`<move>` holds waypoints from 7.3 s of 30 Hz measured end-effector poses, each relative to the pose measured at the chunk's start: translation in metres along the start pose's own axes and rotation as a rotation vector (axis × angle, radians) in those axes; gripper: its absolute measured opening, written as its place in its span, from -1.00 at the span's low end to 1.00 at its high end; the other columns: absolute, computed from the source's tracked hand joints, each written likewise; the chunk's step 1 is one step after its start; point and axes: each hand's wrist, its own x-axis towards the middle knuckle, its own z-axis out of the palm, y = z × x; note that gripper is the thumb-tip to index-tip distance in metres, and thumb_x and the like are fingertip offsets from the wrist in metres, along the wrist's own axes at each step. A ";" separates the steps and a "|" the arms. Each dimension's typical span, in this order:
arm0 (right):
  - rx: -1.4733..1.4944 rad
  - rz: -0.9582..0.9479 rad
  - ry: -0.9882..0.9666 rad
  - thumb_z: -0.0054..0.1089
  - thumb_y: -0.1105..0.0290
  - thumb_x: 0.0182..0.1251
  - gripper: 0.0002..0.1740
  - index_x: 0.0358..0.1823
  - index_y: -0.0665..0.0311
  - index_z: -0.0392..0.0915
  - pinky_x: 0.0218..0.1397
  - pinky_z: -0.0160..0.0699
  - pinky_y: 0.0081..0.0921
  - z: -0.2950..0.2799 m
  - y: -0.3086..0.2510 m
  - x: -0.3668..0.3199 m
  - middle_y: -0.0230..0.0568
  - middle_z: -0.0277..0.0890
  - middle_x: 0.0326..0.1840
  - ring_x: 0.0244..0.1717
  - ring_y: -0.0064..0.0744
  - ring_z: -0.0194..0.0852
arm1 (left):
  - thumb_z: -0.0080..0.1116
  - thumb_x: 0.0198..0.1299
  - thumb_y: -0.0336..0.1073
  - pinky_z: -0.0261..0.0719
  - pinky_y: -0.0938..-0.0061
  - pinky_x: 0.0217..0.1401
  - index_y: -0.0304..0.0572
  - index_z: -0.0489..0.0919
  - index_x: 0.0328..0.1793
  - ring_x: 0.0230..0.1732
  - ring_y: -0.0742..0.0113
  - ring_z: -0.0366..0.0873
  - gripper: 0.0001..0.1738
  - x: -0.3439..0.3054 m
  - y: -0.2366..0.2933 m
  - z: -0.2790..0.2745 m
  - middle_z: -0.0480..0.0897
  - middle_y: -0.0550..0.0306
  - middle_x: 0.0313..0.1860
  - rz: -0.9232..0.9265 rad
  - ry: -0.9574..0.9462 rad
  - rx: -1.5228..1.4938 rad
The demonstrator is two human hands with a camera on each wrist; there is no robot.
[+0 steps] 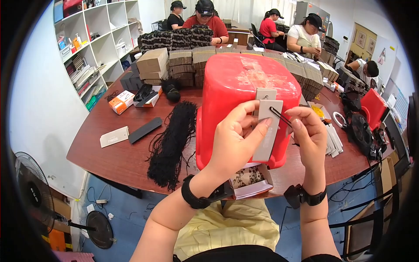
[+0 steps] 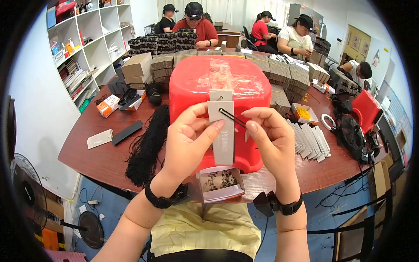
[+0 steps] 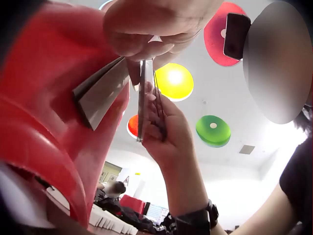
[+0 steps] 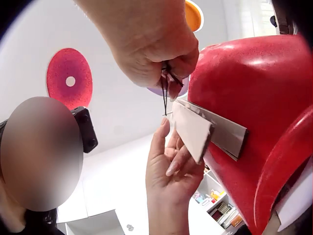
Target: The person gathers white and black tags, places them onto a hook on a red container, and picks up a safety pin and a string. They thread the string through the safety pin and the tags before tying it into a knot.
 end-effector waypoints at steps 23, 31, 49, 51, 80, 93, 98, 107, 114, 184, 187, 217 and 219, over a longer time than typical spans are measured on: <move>0.178 0.167 -0.196 0.09 0.45 0.14 -0.90 -0.43 0.35 0.48 -0.60 0.22 -0.78 -0.006 0.026 0.015 -0.38 0.42 -0.60 -0.61 -0.72 0.29 | 0.05 0.02 -0.57 0.49 0.61 -0.18 -0.39 0.31 0.13 -0.24 0.47 0.53 -0.53 -0.001 0.017 -0.014 0.58 0.01 -0.20 -0.067 -0.091 -0.022; 0.211 0.104 -0.325 0.10 0.37 0.13 -0.81 -0.32 0.37 0.50 -0.60 0.21 -0.79 -0.018 0.025 0.014 -0.36 0.45 -0.55 -0.60 -0.73 0.27 | 0.05 -0.07 -0.60 0.37 0.77 -0.44 -0.34 0.47 -0.03 -0.55 0.66 0.41 -0.62 -0.019 0.016 -0.018 0.61 0.05 -0.38 0.487 -0.139 0.724; 0.035 0.109 -0.219 0.05 0.50 0.15 -0.91 -0.37 0.40 0.47 -0.35 0.31 -0.75 0.008 -0.004 0.024 -0.36 0.48 -0.43 -0.42 -0.70 0.34 | 0.06 -0.04 -0.59 0.44 0.68 -0.24 -0.35 0.40 -0.09 -0.30 0.56 0.52 -0.68 -0.042 0.018 -0.020 0.61 0.06 -0.34 -0.013 -0.188 0.642; 0.010 0.075 -0.188 -0.07 0.41 0.21 -0.84 -0.47 0.32 0.42 -0.37 0.25 -0.70 0.001 -0.006 0.025 -0.39 0.42 -0.55 -0.44 -0.68 0.27 | 0.05 -0.03 -0.60 0.44 0.68 -0.23 -0.36 0.40 -0.09 -0.30 0.57 0.50 -0.69 -0.044 0.018 -0.022 0.61 0.06 -0.33 -0.025 -0.195 0.623; 0.017 0.337 -0.520 0.00 0.73 -0.04 -0.50 0.04 0.42 0.35 -0.53 0.52 -0.71 0.006 -0.025 -0.030 -0.19 0.57 -0.36 -0.60 -0.58 0.50 | 0.05 0.06 -0.49 0.38 0.75 -0.31 -0.32 0.35 -0.08 -0.33 0.65 0.44 -0.72 -0.062 0.043 -0.028 0.59 0.08 -0.34 -0.620 -0.218 0.127; 0.352 0.025 0.011 -0.04 0.73 -0.02 -0.86 -0.51 0.34 0.29 -0.72 0.51 -0.58 -0.048 -0.011 -0.032 0.20 0.50 -0.39 -0.69 -0.32 0.50 | 0.09 0.03 -0.46 0.38 0.73 -0.34 -0.35 0.42 -0.17 -0.40 0.63 0.46 -0.78 -0.075 0.041 -0.037 0.60 0.11 -0.43 -0.647 -0.189 0.227; 0.157 0.203 0.198 0.00 0.68 0.04 -0.88 -0.37 0.37 0.35 -0.59 0.48 -0.69 -0.042 -0.005 -0.038 0.07 0.50 -0.26 -0.59 -0.47 0.50 | 0.07 0.04 -0.48 0.05 0.80 -0.74 -0.38 0.40 -0.20 -0.73 0.75 0.20 -0.80 -0.068 0.040 -0.020 0.57 0.13 -0.47 -0.872 -0.185 -0.141; -0.426 0.322 -0.134 0.19 0.49 0.02 -0.85 -0.59 0.34 0.40 -0.65 0.14 -0.78 0.000 -0.018 -0.112 -0.37 0.36 -0.69 -0.68 -0.78 0.22 | 0.07 0.10 -0.40 0.12 0.76 -0.79 -0.35 0.30 -0.13 -0.76 0.61 0.32 -0.73 -0.067 -0.008 0.013 0.54 0.10 -0.52 -0.632 0.082 -0.321; -0.017 0.685 0.115 0.18 0.50 0.05 -0.80 -0.64 0.26 0.36 -0.68 0.12 -0.81 -0.016 -0.013 -0.120 -0.49 0.36 -0.67 -0.68 -0.80 0.21 | -0.02 0.12 -0.45 0.39 0.68 -0.58 -0.31 0.26 0.02 -0.48 0.43 0.49 -0.68 -0.071 -0.013 0.016 0.51 -0.07 -0.17 -0.696 -0.014 -0.315; -1.012 0.693 0.158 0.01 0.36 0.19 -0.88 -0.38 0.26 0.36 -0.66 0.15 -0.71 -0.325 0.043 -0.116 -0.51 0.25 -0.64 -0.63 -0.76 0.17 | -0.04 0.07 -0.51 0.40 0.72 -0.50 -0.34 0.41 -0.23 -0.46 0.47 0.47 -0.87 -0.151 -0.007 -0.072 0.54 -0.02 -0.30 -0.717 0.218 -0.030; -1.112 0.703 0.142 0.02 0.35 0.19 -0.85 -0.41 0.28 0.36 -0.61 0.21 -0.65 -0.341 0.050 -0.130 -0.44 0.28 -0.66 -0.61 -0.66 0.24 | -0.03 0.08 -0.50 0.40 0.72 -0.50 -0.34 0.41 -0.24 -0.46 0.47 0.47 -0.88 -0.152 -0.005 -0.072 0.54 -0.04 -0.30 -0.725 0.195 -0.016; -0.890 0.091 -0.280 0.11 0.56 0.00 -0.66 -0.11 0.28 0.41 -0.54 0.36 -0.65 -0.065 0.007 -0.083 -0.20 0.45 -0.44 -0.57 -0.49 0.42 | 0.08 -0.08 -0.53 0.45 0.57 -0.43 -0.23 0.44 -0.42 -0.45 0.34 0.51 -0.92 -0.090 -0.009 -0.129 0.46 0.08 -0.09 -0.036 0.071 1.153; -0.896 0.162 -0.472 0.19 0.49 -0.06 -0.66 -0.17 0.26 0.43 -0.52 0.42 -0.56 -0.041 0.007 -0.077 -0.21 0.45 -0.37 -0.54 -0.42 0.47 | 0.02 -0.03 -0.59 0.42 0.70 -0.47 -0.34 0.44 -0.39 -0.49 0.56 0.48 -0.94 -0.095 0.001 -0.108 0.51 0.01 -0.15 -0.087 0.103 0.927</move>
